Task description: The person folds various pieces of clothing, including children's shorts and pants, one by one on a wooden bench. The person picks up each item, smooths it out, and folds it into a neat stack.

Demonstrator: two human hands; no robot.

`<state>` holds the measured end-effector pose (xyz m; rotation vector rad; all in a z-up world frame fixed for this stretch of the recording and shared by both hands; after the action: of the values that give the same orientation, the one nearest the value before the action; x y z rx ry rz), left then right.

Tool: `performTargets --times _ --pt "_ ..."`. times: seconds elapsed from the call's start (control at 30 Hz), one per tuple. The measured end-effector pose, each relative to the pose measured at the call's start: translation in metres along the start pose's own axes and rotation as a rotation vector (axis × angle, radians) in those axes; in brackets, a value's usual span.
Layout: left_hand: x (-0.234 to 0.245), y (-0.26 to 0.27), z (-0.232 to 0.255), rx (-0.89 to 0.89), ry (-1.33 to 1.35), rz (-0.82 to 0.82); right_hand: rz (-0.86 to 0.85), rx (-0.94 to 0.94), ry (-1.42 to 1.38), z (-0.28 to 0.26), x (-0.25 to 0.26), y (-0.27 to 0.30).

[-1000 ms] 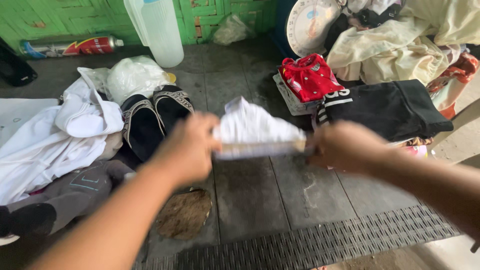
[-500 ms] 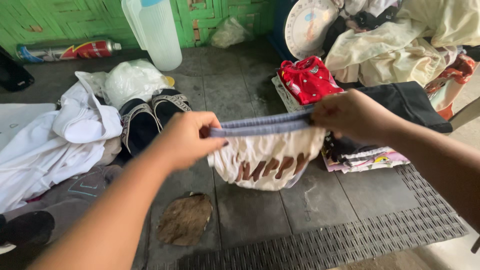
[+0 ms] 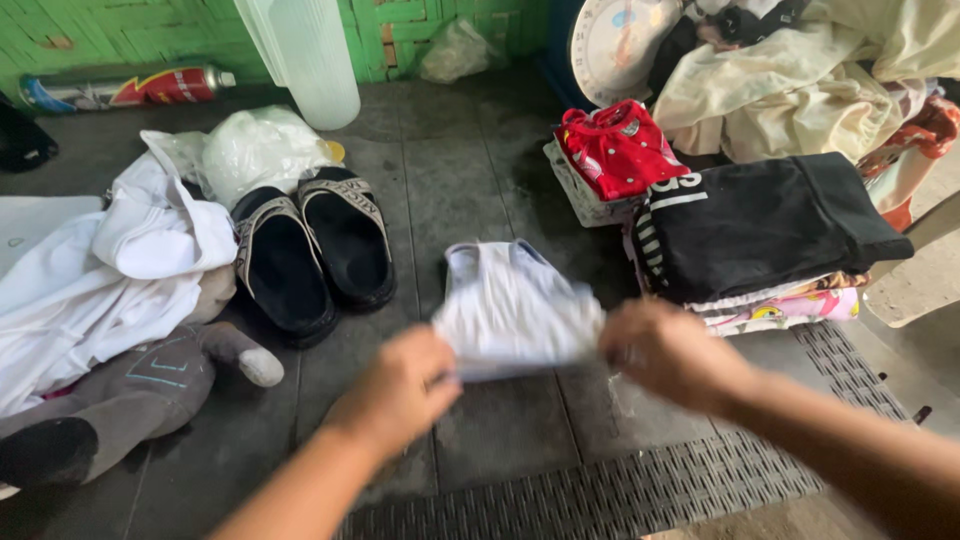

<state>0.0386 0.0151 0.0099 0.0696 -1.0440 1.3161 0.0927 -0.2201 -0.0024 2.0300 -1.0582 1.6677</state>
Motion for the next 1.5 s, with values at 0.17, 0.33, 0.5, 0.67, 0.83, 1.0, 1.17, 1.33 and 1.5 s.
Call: performTargets --times 0.17,0.33,0.5,0.67,0.83,1.0,1.17,1.33,1.5 --pt "-0.027 0.039 -0.036 0.375 -0.150 0.028 -0.140 -0.562 -0.497 0.060 -0.064 0.034" --pt "-0.037 0.037 -0.081 0.755 -0.272 0.055 0.059 -0.621 -0.573 0.071 -0.056 0.004" --pt "-0.035 0.014 -0.022 0.261 -0.576 0.227 0.254 -0.250 0.002 -0.001 -0.021 0.004" --pt "-0.059 0.012 0.012 0.037 -0.436 0.061 0.170 -0.004 0.066 -0.047 -0.031 0.006" --pt "-0.063 0.003 -0.018 0.239 -0.462 -0.026 0.061 -0.047 0.144 -0.022 -0.046 -0.019" --pt "-0.061 -0.019 -0.041 0.314 -0.540 0.038 0.073 -0.079 0.176 -0.006 -0.042 -0.043" --pt "-0.070 -0.018 -0.015 0.112 -0.612 -0.005 0.106 0.010 0.222 -0.038 -0.040 -0.036" --pt "-0.059 0.008 -0.005 0.043 -0.485 0.054 0.232 0.147 0.240 -0.060 -0.040 -0.014" --pt "-0.061 -0.005 -0.040 0.117 -0.578 -0.006 -0.062 -0.060 0.216 -0.010 -0.063 -0.043"
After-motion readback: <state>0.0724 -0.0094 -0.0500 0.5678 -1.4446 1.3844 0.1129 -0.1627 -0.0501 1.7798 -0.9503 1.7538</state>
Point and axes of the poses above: each hand's wrist, its own y-axis away from the middle knuckle, its own x-axis out of the back of the hand, z = x × y, the point moved 10 cm from there along -y, towards the middle knuckle, and after that the axes turned 2 degrees about z, right-handed, at the moved point
